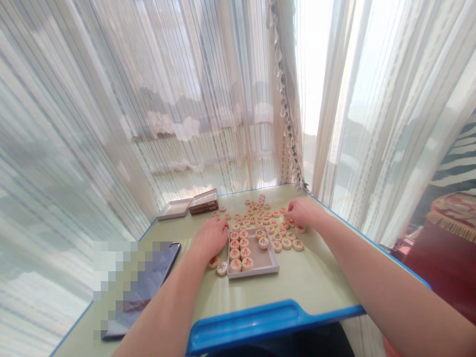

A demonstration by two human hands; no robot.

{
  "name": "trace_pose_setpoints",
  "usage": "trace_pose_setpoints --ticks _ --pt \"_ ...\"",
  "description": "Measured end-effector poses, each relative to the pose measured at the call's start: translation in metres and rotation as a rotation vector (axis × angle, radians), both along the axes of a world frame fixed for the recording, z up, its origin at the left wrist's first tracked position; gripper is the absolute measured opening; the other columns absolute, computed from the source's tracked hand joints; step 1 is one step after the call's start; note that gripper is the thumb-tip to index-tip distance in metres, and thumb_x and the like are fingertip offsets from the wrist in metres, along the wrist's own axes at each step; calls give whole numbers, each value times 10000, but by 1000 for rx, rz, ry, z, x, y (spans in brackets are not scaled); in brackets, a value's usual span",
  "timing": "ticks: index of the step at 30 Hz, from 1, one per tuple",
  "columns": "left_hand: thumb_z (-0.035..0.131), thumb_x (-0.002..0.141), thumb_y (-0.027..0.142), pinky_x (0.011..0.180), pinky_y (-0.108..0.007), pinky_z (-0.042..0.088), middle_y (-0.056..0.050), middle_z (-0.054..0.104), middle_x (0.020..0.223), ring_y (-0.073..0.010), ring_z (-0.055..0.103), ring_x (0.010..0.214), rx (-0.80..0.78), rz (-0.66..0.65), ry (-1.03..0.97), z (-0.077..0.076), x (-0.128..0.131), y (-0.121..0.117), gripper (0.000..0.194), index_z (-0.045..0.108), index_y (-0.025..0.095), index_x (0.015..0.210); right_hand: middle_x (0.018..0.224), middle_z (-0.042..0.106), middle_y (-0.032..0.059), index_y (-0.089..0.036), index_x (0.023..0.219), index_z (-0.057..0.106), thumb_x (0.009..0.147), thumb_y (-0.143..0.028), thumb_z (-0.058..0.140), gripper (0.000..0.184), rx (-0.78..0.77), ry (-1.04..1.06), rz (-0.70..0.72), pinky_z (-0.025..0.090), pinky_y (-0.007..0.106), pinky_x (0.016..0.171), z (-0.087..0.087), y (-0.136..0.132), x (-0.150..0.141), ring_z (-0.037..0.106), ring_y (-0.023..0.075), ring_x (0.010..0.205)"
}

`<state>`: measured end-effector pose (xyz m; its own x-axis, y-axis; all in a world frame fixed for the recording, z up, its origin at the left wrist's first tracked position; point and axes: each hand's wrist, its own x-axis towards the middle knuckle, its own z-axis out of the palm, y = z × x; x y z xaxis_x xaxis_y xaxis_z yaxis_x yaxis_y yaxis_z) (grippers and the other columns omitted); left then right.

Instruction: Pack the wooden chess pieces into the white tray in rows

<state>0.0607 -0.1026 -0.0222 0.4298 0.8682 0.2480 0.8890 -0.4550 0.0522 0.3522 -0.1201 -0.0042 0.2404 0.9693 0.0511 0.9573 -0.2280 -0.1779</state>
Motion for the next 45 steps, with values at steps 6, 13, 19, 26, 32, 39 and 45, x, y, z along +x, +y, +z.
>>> trace_pose_setpoints --ticks 6,13,19,26,32,39,45 --pt "301 863 252 859 -310 401 -83 610 976 -193 545 925 -6 -6 19 1 0 -1 354 642 195 937 843 682 102 -170 820 686 679 -326 541 255 -19 9 11 428 307 615 -4 3 7 612 247 791" --pt "302 870 276 845 -334 411 -86 603 986 -206 541 931 2 -2 12 0 0 -1 352 638 202 945 838 681 103 -175 811 689 704 -364 543 261 -42 29 -1 436 299 606 -11 9 11 612 240 793" --pt "294 878 288 839 -337 414 -87 601 937 -205 545 911 12 -13 30 0 1 -1 352 630 194 924 859 679 105 -178 818 676 727 -422 534 296 -24 47 -14 440 312 611 -10 8 7 616 246 786" --pt "280 881 282 798 -351 431 -93 597 929 -218 548 888 9 -1 75 2 3 -5 352 618 189 902 864 674 114 -172 818 656 745 -430 510 305 -19 65 -13 435 327 655 -7 4 3 609 259 832" --pt "280 879 253 793 -348 436 -113 599 958 -223 551 908 -21 9 127 6 6 -9 345 612 171 923 846 674 101 -183 792 643 755 -422 488 288 -21 78 -11 429 325 628 -7 5 2 611 256 810" --pt "281 880 223 810 -357 433 -125 604 986 -232 555 925 -39 -14 190 10 8 -15 355 617 162 980 811 683 79 -186 810 639 758 -440 490 300 -5 96 4 397 279 587 -9 5 3 611 211 759" --pt "280 875 223 820 -365 435 -125 604 989 -237 556 943 -58 -10 183 9 7 -15 351 613 169 973 802 687 64 -193 815 631 753 -453 479 308 -6 95 9 365 262 545 -12 8 5 607 194 725"
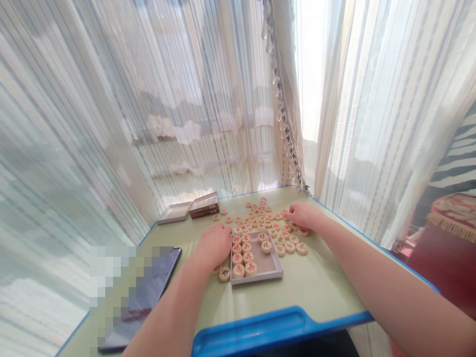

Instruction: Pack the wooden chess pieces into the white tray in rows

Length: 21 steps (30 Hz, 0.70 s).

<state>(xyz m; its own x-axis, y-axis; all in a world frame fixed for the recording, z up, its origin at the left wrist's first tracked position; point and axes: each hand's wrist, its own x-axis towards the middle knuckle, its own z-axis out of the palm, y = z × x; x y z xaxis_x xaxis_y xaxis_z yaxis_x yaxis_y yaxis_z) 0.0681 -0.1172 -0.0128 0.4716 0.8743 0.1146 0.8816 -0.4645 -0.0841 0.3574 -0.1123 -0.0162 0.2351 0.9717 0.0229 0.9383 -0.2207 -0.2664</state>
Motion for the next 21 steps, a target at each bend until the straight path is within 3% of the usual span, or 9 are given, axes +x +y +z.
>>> trace_pose_setpoints --ticks 21 --pt "270 863 198 808 -380 444 -133 607 994 -249 557 951 -34 23 0 3 2 -4 365 615 170 978 768 688 61 -202 806 621 759 -507 443 356 -11 -36 20 357 259 534 -1 2 1 602 197 714"
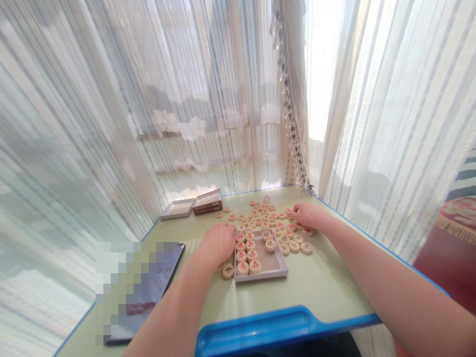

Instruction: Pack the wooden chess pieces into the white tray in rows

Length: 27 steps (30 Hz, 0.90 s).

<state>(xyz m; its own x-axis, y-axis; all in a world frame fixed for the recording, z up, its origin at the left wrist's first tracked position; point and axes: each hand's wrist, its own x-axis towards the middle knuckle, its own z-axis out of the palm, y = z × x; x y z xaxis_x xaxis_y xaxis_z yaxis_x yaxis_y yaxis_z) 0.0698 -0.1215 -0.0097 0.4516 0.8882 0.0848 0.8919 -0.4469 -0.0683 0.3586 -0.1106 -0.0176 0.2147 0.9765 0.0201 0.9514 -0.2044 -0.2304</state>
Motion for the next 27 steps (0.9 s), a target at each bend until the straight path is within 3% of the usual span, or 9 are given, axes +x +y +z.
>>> trace_pose_setpoints --ticks 14,23,27 --pt "310 825 164 761 -375 459 -107 615 1006 -256 576 938 -53 -9 6 1 -1 -6 355 597 221 1027 782 682 63 -206 840 631 771 -473 448 331 -9 -25 7 360 263 552 2 -1 -3 596 194 718" --pt "292 835 186 764 -403 458 -107 611 1023 -267 570 946 -38 -7 -17 2 -1 -5 381 592 238 1064 679 660 47 -209 794 594 724 -648 434 473 -6 1 4 331 267 494 5 -7 -9 590 191 634" --pt "278 851 204 804 -397 442 -111 607 1028 -258 555 961 -13 -1 -47 0 -1 0 393 603 230 1069 693 662 38 -211 760 580 710 -638 466 445 12 3 19 328 265 487 4 -6 -7 587 184 636"
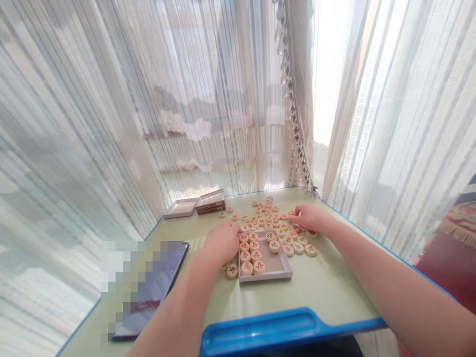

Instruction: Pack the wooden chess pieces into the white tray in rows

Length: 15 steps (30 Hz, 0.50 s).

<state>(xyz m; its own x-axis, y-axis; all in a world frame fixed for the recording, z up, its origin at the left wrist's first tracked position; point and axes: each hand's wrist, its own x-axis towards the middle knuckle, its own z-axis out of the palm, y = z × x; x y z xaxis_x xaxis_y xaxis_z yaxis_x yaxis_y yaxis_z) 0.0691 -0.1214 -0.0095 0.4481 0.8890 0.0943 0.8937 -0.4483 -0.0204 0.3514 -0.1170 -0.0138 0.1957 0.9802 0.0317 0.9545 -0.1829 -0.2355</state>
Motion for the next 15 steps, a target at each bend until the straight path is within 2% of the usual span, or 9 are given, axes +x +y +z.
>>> trace_pose_setpoints --ticks 5,10,15 --pt "285 846 197 817 -385 438 -99 601 1036 -250 536 983 28 6 -27 -3 -1 5 388 613 232 1049 676 663 38 -203 758 588 707 -631 487 442 4 29 -8 332 259 498 -1 1 1 586 170 601" --pt "281 852 220 813 -381 443 -93 602 1017 -245 537 966 50 7 -42 -3 -1 6 382 623 227 1021 617 647 19 -214 750 584 664 -720 451 530 -20 56 -18 330 260 483 2 -2 -2 577 172 560" --pt "281 852 225 813 -372 441 -86 602 1006 -238 540 948 60 11 -49 -3 -1 5 378 626 225 1006 686 658 30 -212 749 597 678 -589 530 389 9 13 -15 336 260 505 1 -1 -2 587 178 622"
